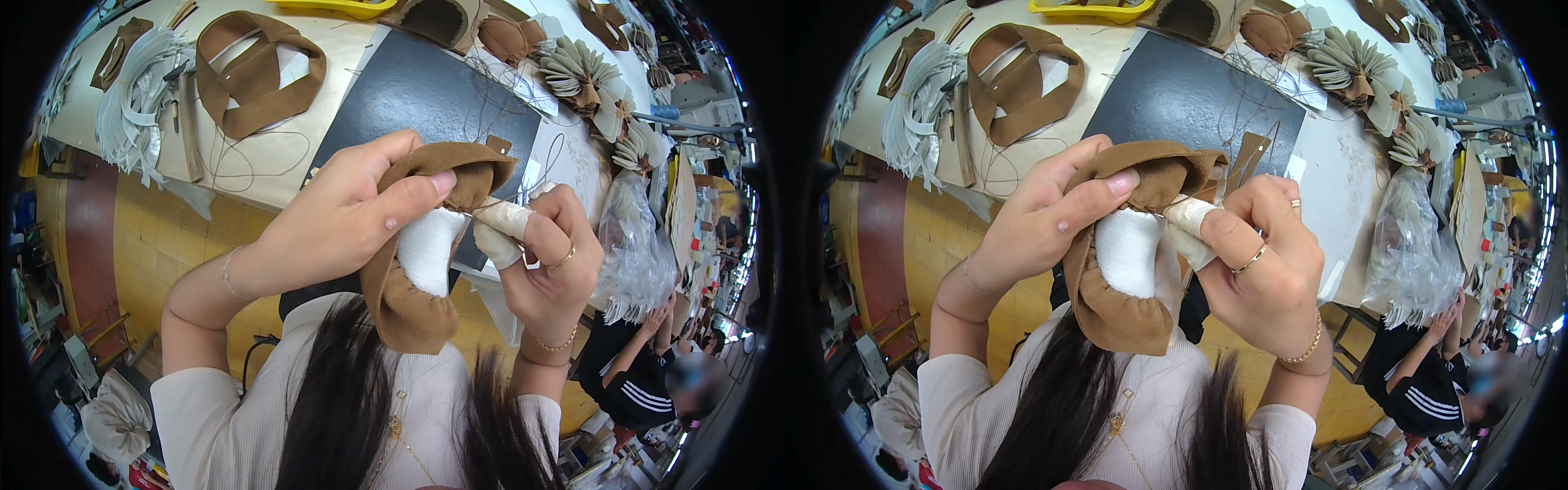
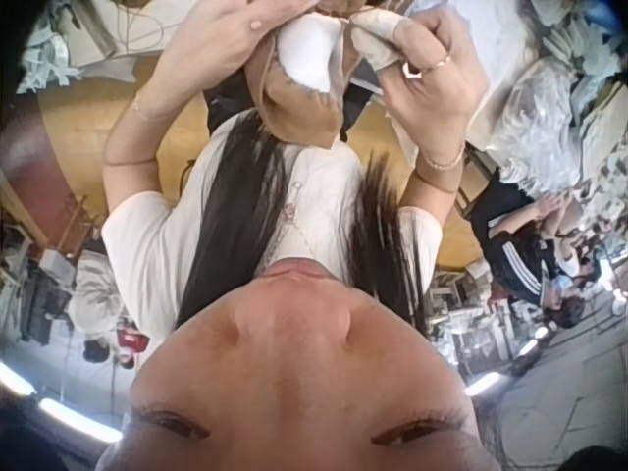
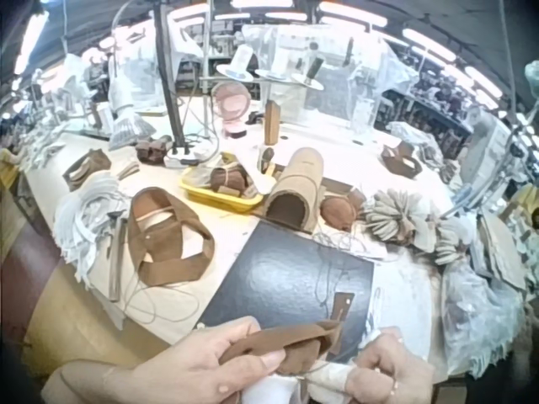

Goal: The person hand-sews brown shoe uppers using a needle and thread. They repeatedly insert the needle through the material, pull the thread, and adjust the shoe parts on a workbench. The person also handles a white foam shoe form and a small brown leather piece, stitching them together.

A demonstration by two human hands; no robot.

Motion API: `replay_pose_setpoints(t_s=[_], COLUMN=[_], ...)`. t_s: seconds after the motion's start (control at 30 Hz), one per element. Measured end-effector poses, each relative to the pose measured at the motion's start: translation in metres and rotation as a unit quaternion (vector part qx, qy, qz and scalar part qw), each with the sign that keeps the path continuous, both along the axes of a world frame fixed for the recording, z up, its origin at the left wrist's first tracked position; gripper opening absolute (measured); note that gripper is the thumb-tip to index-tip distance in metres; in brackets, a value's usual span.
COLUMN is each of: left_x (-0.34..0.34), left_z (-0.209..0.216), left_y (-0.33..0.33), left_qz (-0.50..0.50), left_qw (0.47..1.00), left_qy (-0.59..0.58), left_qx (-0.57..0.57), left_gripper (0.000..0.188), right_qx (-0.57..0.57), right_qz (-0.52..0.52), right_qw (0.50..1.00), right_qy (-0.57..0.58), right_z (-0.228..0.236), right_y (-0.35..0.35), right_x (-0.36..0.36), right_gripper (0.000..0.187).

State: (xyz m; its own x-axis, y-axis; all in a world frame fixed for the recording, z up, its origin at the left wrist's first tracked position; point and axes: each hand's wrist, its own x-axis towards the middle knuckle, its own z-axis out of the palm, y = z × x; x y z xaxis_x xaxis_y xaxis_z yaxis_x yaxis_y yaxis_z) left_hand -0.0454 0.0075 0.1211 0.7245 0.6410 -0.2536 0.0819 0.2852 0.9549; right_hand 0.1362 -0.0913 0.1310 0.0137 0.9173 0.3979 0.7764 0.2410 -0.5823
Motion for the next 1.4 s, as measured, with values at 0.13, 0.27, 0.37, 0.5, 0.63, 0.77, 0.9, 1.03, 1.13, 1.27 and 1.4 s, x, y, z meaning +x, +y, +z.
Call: replay_pose_setpoints(t_s=[0.13,0.27,0.37,0.5,0.63,0.77,0.9,1.03,1.13,1.27,1.4], left_x=[-0.005,-0.004,-0.004,-0.004,-0.007,-0.008,-0.007,-0.005,-0.002,-0.002,-0.007], left_z=[0.006,0.006,0.003,-0.005,-0.01,-0.011,-0.01,-0.012,-0.012,-0.011,-0.008], left_y=[-0.003,-0.007,-0.01,-0.012,-0.01,-0.011,-0.013,-0.013,-0.013,-0.011,-0.002], left_qz=[-0.009,-0.007,-0.011,-0.015,-0.047,-0.063,-0.066,-0.084,-0.095,-0.084,-0.074], left_qw=[1.0,1.0,0.999,0.997,0.994,0.991,0.988,0.985,0.982,0.97,0.953], left_qy=[-0.002,-0.018,-0.036,-0.054,-0.06,-0.072,-0.079,-0.078,-0.078,-0.076,-0.092], left_qx=[0.019,0.021,-0.012,-0.051,-0.073,-0.095,-0.112,-0.129,-0.147,-0.214,-0.278], left_gripper=[0.023,0.023,0.025,0.029,0.031,0.031,0.032,0.033,0.035,0.037,0.038], right_qx=[0.004,-0.008,-0.038,-0.115,-0.138,-0.134,-0.138,-0.161,-0.186,-0.148,-0.095], right_qz=[0.003,-0.003,-0.001,0.041,0.088,0.117,0.139,0.132,0.107,0.109,0.081], right_qw=[1.0,1.0,0.995,0.953,0.937,0.929,0.924,0.909,0.905,0.922,0.931], right_qy=[-0.025,0.007,0.089,0.276,0.307,0.324,0.328,0.361,0.368,0.34,0.344], right_z=[0.006,0.006,-0.002,-0.016,-0.023,-0.026,-0.027,-0.028,-0.027,-0.028,-0.029], right_y=[-0.003,-0.005,-0.004,0.003,0.006,0.007,0.01,0.008,0.005,0.006,0.008], right_x=[-0.001,-0.002,-0.002,0.001,0.008,0.013,0.016,0.012,0.008,0.014,0.025], right_gripper=[0.024,0.024,0.023,0.02,0.02,0.02,0.021,0.021,0.021,0.019,0.018])
